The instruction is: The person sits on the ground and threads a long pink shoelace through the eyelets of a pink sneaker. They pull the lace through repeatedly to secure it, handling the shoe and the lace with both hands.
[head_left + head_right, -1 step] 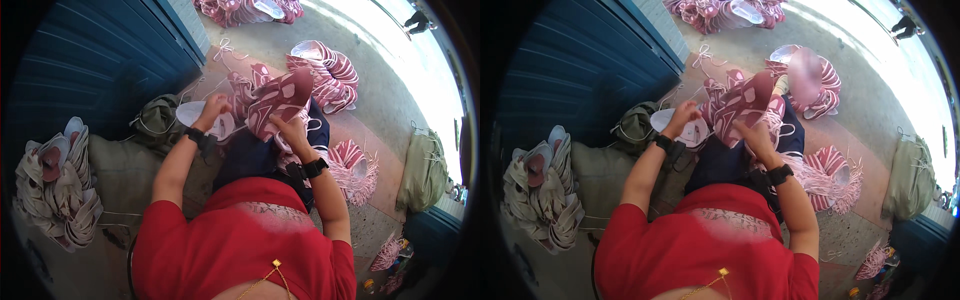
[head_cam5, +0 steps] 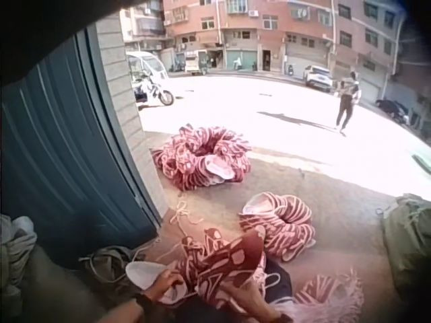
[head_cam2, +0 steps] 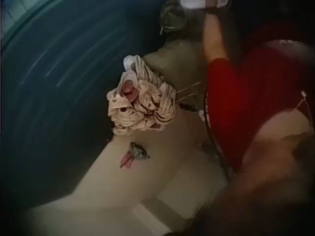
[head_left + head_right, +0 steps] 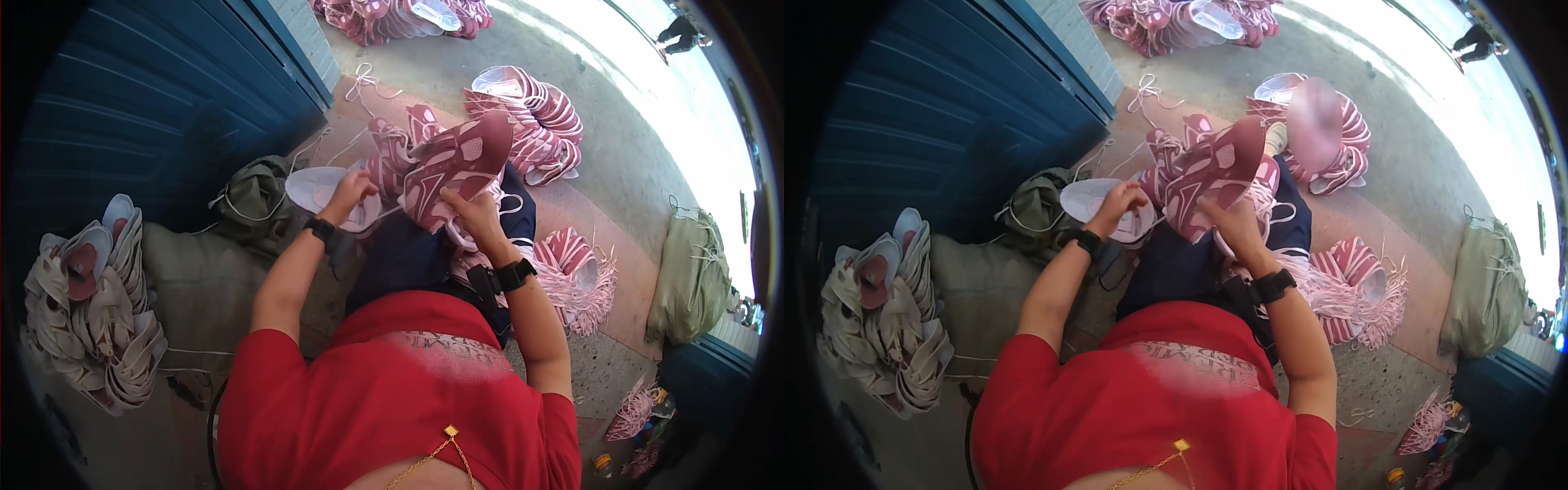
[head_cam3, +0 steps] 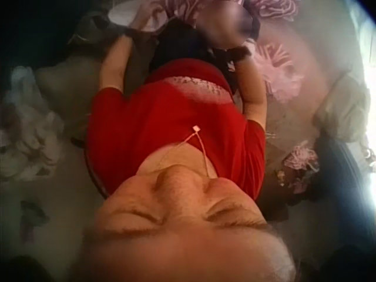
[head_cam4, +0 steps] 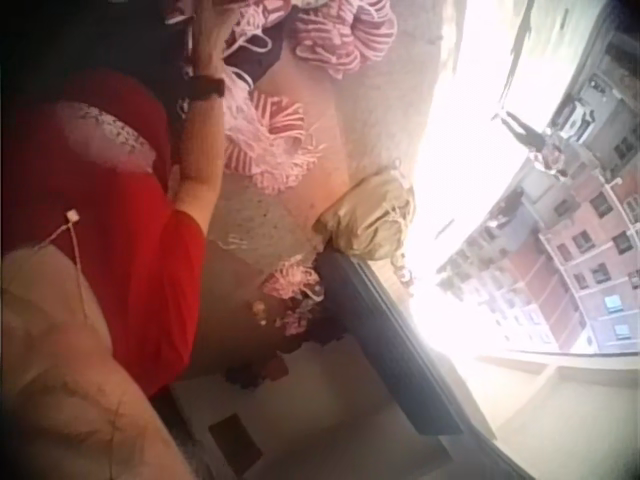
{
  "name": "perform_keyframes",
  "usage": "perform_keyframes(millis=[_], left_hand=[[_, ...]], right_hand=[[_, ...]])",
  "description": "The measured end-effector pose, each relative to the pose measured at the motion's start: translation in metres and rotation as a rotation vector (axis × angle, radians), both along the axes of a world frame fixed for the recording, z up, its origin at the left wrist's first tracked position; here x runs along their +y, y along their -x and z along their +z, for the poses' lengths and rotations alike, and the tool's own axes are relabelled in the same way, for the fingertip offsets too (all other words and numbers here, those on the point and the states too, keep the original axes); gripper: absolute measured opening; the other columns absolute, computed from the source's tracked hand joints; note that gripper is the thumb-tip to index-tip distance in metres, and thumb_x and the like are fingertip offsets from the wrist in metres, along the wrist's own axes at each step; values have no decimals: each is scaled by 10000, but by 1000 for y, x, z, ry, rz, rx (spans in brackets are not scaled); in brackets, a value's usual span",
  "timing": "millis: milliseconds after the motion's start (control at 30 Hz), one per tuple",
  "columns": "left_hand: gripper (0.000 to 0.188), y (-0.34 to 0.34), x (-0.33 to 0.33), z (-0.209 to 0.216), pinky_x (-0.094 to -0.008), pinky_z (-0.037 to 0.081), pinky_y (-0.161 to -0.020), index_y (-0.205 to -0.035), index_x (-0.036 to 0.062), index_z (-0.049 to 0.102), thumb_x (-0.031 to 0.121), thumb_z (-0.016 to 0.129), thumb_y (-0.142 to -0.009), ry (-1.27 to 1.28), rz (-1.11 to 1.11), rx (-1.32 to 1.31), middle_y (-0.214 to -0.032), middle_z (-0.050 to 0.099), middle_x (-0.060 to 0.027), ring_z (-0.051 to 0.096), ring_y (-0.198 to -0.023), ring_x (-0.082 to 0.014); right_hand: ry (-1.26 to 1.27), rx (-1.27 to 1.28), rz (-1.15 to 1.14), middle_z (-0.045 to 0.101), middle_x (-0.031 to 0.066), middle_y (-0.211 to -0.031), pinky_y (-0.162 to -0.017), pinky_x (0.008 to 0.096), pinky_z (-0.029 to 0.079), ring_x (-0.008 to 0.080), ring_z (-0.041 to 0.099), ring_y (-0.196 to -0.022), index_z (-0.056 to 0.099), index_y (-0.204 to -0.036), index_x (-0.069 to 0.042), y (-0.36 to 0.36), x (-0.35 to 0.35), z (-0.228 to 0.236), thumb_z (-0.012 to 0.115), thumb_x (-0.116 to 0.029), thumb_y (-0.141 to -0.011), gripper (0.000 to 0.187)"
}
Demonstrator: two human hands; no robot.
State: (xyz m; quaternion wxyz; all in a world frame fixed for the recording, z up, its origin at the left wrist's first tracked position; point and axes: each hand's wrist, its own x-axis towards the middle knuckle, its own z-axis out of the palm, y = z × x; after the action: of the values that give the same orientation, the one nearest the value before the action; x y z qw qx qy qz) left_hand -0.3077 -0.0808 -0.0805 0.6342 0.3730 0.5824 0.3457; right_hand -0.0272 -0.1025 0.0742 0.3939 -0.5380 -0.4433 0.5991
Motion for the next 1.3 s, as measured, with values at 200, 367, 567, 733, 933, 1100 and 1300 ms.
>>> perform_keyframes(millis=[200,367,567,733,933,1100,1300], left_hand=[[301,-20,-36,-29,-222,374,-465,-1109,51,578,234,608,-872,25,-256,245,-709,576,-2,479,-522,-69],[254,-11,2,97,-176,335,-467,-1091,51,575,137,626,-857,-294,-222,385,-673,504,54,428,-530,-23],[323,-104,1,161,-178,371,-559,-1121,57,552,93,659,-819,-334,-560,183,-856,532,33,456,-673,-26],[421,-168,0,148,-244,437,-684,-1121,42,559,74,718,-733,-721,-859,266,-1065,539,-34,518,-815,-112],[349,-193,-4,119,-317,478,-772,-1104,40,593,122,692,-779,-716,-945,313,-966,629,-105,613,-858,-243],[241,-196,-52,157,-409,483,-633,-966,85,549,245,637,-810,-858,-862,710,-846,593,-130,606,-756,-338],[127,-203,-75,81,-416,505,-571,-945,148,558,196,548,-829,-1006,-1072,1147,-829,569,-116,629,-712,-295]], right_hand=[[164,66,-30,591,4,-717,-460,234,376,73,485,-532,617,-918,-14,-17,-3,-13,628,-176,-871,169],[416,380,-101,554,-12,-663,-372,211,320,60,429,-447,571,-895,-72,-82,-14,-45,608,-197,-896,130],[466,613,-152,651,68,-933,-655,332,559,172,647,-726,568,-1040,-52,-153,4,-58,580,-199,-907,199],[413,667,-135,641,77,-1045,-774,358,544,194,645,-903,547,-1139,-53,-180,-4,-82,592,-190,-897,282],[456,865,-192,608,-11,-739,-406,236,387,81,509,-512,569,-970,-108,-189,-5,-103,594,-286,-901,192],[326,621,-617,468,-39,-613,-387,226,288,74,348,-433,558,-854,-122,-235,-34,-110,548,-294,-921,184],[200,692,-903,520,-12,-671,-465,205,372,67,428,-509,579,-930,-72,-232,-52,-93,569,-210,-915,140]])
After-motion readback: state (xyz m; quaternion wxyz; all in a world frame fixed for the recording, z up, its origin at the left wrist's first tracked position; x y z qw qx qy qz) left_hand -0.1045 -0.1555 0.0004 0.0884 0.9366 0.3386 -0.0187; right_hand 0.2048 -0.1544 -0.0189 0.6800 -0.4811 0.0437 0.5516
